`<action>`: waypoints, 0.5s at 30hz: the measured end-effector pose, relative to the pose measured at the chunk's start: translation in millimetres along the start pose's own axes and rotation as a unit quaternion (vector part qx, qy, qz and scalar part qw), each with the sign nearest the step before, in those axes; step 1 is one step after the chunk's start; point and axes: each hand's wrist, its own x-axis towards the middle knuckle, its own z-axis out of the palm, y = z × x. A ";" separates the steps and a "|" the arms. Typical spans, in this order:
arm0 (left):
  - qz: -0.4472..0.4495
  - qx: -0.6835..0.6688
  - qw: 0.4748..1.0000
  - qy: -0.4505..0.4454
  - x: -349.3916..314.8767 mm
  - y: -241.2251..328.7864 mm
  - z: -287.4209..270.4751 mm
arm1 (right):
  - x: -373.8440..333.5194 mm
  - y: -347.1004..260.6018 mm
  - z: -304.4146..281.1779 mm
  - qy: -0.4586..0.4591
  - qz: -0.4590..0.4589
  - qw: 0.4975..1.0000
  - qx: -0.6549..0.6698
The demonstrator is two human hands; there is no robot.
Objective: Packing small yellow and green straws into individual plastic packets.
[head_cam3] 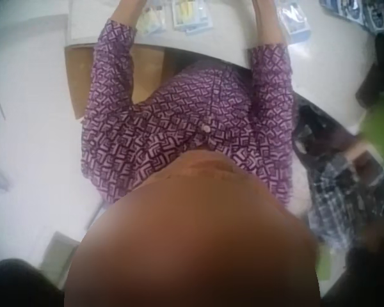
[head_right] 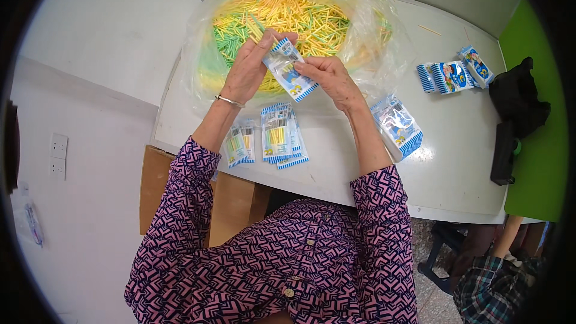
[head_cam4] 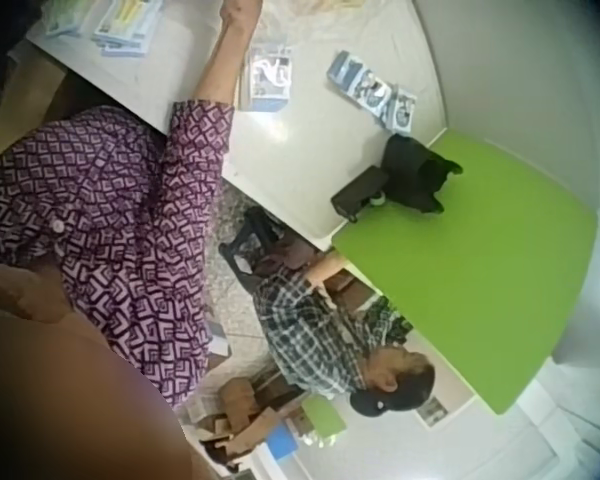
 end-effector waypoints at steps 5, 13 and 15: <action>0.006 -0.071 0.997 0.035 8.0 3.6 -20.2 | 13.4 0.6 6.0 0.012 -0.017 0.999 -0.037; 0.003 0.025 0.997 0.072 17.8 6.4 -35.4 | 19.7 6.1 7.8 0.012 -0.026 0.998 -0.049; 0.009 0.100 0.991 0.083 18.3 9.1 -32.3 | 18.2 6.6 8.2 0.015 -0.025 0.998 -0.047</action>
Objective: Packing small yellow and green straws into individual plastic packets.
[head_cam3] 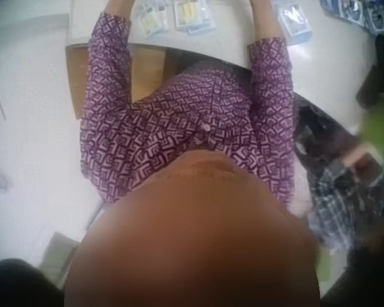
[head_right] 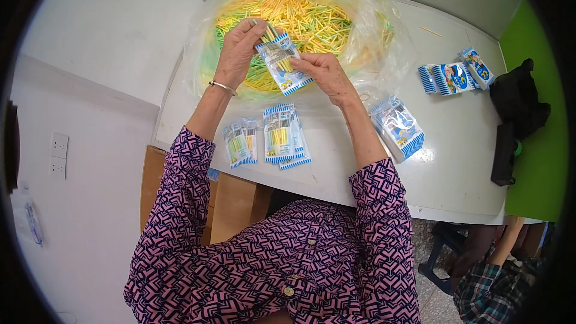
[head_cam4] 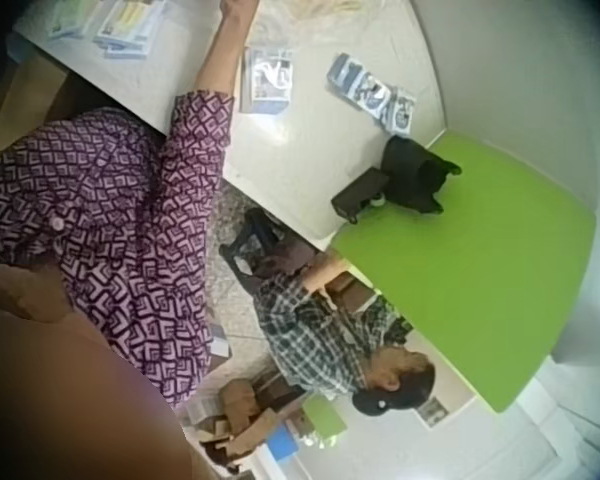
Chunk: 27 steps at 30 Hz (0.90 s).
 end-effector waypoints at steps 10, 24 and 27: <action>0.012 0.010 1.000 -0.024 -0.3 10.1 1.2 | -1.6 4.9 -5.0 0.015 -0.016 1.000 0.016; 0.193 0.358 0.902 0.146 9.9 3.1 -25.9 | -1.5 6.7 -8.3 0.037 -0.025 0.998 0.042; 0.145 0.308 0.939 -0.050 -7.4 16.1 3.7 | -3.4 7.7 -8.6 0.033 -0.023 0.997 0.061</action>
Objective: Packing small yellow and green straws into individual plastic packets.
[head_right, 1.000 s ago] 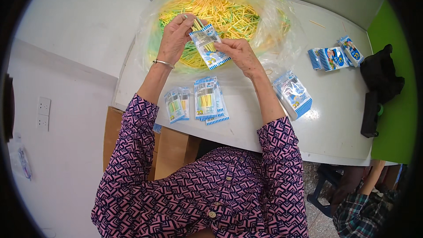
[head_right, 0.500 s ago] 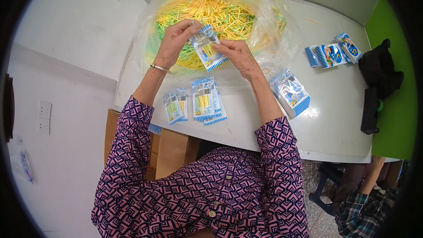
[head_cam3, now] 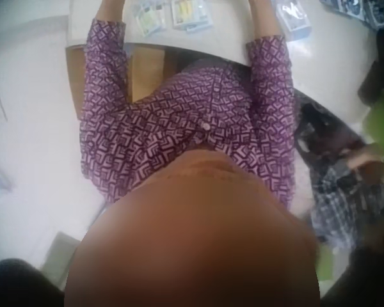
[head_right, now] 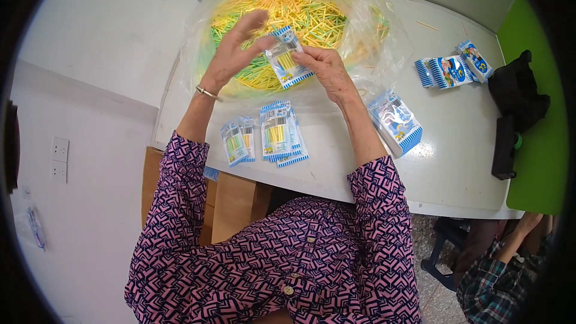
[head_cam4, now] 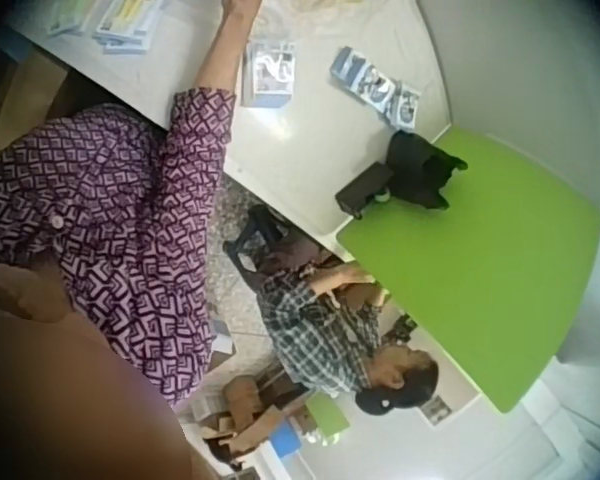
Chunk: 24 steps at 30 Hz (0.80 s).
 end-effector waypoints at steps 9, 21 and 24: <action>-0.006 -0.109 0.991 -0.081 -11.1 0.6 8.0 | -9.7 -4.8 6.5 -0.053 0.051 0.996 0.048; -0.067 -0.250 0.959 -0.111 -17.6 11.3 9.6 | -24.3 -9.9 14.3 -0.077 0.065 0.995 -0.011; -0.074 -0.255 0.958 -0.110 -23.0 10.8 13.1 | -30.7 -18.0 18.1 -0.079 0.078 0.994 -0.025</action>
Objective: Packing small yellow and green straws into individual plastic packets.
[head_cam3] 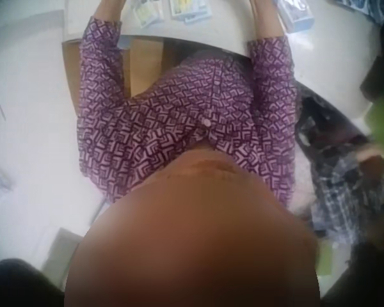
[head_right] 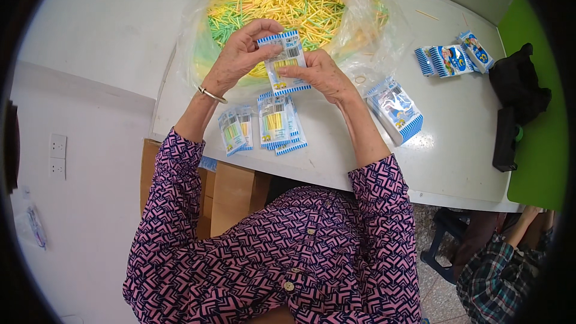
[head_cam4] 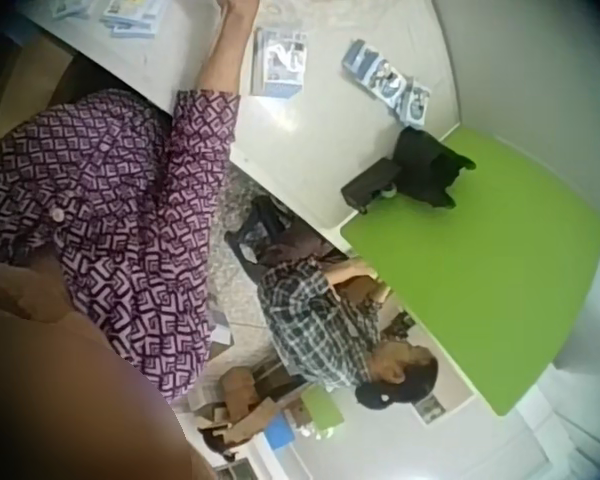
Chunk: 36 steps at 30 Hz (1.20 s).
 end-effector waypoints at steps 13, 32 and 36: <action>-0.019 0.051 0.995 -0.088 -19.0 9.1 6.7 | -15.3 6.4 2.4 -0.042 0.047 0.992 -0.105; 0.009 0.357 0.927 -0.113 -69.2 -14.5 -1.5 | -121.1 11.5 -84.3 0.354 -0.025 0.688 -0.633; 0.056 0.361 0.929 -0.062 -52.3 -5.8 0.9 | -127.1 24.2 -90.7 0.375 -0.017 0.739 -0.559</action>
